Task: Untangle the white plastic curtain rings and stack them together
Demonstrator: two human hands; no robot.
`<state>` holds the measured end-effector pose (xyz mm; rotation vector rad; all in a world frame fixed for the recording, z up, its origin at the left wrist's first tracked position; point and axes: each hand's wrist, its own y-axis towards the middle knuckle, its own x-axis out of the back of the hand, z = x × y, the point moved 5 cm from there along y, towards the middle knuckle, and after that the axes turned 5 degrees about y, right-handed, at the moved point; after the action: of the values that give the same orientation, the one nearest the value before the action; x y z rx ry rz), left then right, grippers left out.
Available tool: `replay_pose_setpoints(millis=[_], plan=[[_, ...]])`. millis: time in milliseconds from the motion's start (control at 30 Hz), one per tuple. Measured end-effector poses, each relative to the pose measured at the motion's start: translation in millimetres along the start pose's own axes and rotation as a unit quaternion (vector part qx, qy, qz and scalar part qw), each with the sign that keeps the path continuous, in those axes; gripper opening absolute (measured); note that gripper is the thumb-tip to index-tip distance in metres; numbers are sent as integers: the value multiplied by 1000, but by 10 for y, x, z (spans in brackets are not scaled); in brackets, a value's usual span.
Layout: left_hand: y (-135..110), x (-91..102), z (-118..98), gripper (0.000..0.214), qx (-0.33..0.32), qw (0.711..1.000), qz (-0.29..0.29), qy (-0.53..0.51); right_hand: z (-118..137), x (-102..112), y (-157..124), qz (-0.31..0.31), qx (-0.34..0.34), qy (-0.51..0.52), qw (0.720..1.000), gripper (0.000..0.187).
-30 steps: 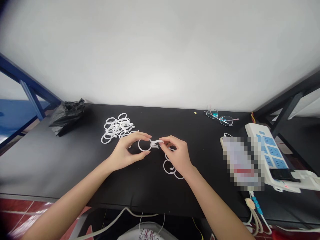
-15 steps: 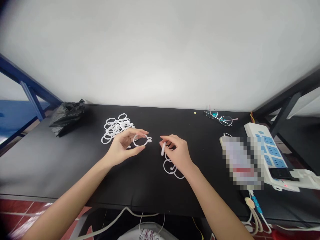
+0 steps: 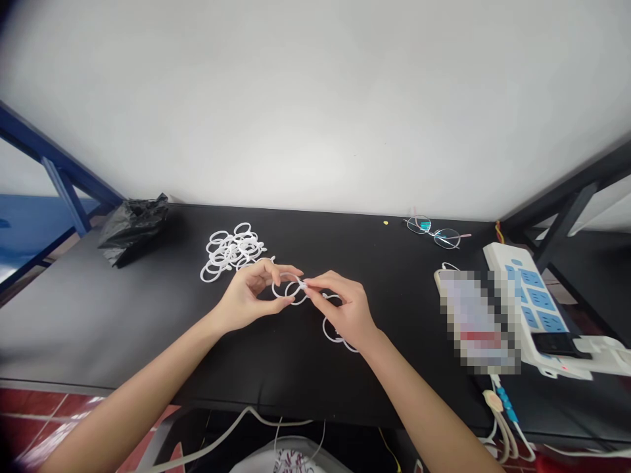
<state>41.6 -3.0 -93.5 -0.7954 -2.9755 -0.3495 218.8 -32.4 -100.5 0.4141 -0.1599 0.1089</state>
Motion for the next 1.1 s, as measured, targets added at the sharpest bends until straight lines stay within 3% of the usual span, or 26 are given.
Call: replay_pose_setpoints(millis=[400, 467, 533, 600, 667, 733, 833, 967, 1100], plan=[[12, -24, -3, 22, 1, 1000, 11, 9, -35, -19, -9, -14, -25, 29, 999, 10], [29, 27, -44, 20, -19, 999, 5, 40, -59, -11, -13, -21, -45, 28, 998, 21], [52, 186, -81, 20, -39, 991, -42, 121, -88, -3, -13, -25, -67, 13, 997, 44], [66, 447, -95, 19, -40, 956, -127, 261, -109, -6, -9, -15, -75, -28, 997, 51], [66, 725, -68, 20, -17, 889, -194, 414, -115, -31, -3, 11, -57, -87, 994, 41], [65, 940, 8, 18, 8, 836, -202, 511, -123, -79, -3, 51, -33, -140, 988, 29], [55, 1116, 165, 19, 56, 807, -159, 565, -156, -137, -8, 98, -22, -182, 978, 17], [45, 1096, 178, 22, 56, 794, -167, 581, -171, -145, -1, 108, -15, -190, 976, 14], [63, 751, -5, 18, -61, 827, -171, 533, -102, -123, 10, 68, 18, -165, 984, 13]])
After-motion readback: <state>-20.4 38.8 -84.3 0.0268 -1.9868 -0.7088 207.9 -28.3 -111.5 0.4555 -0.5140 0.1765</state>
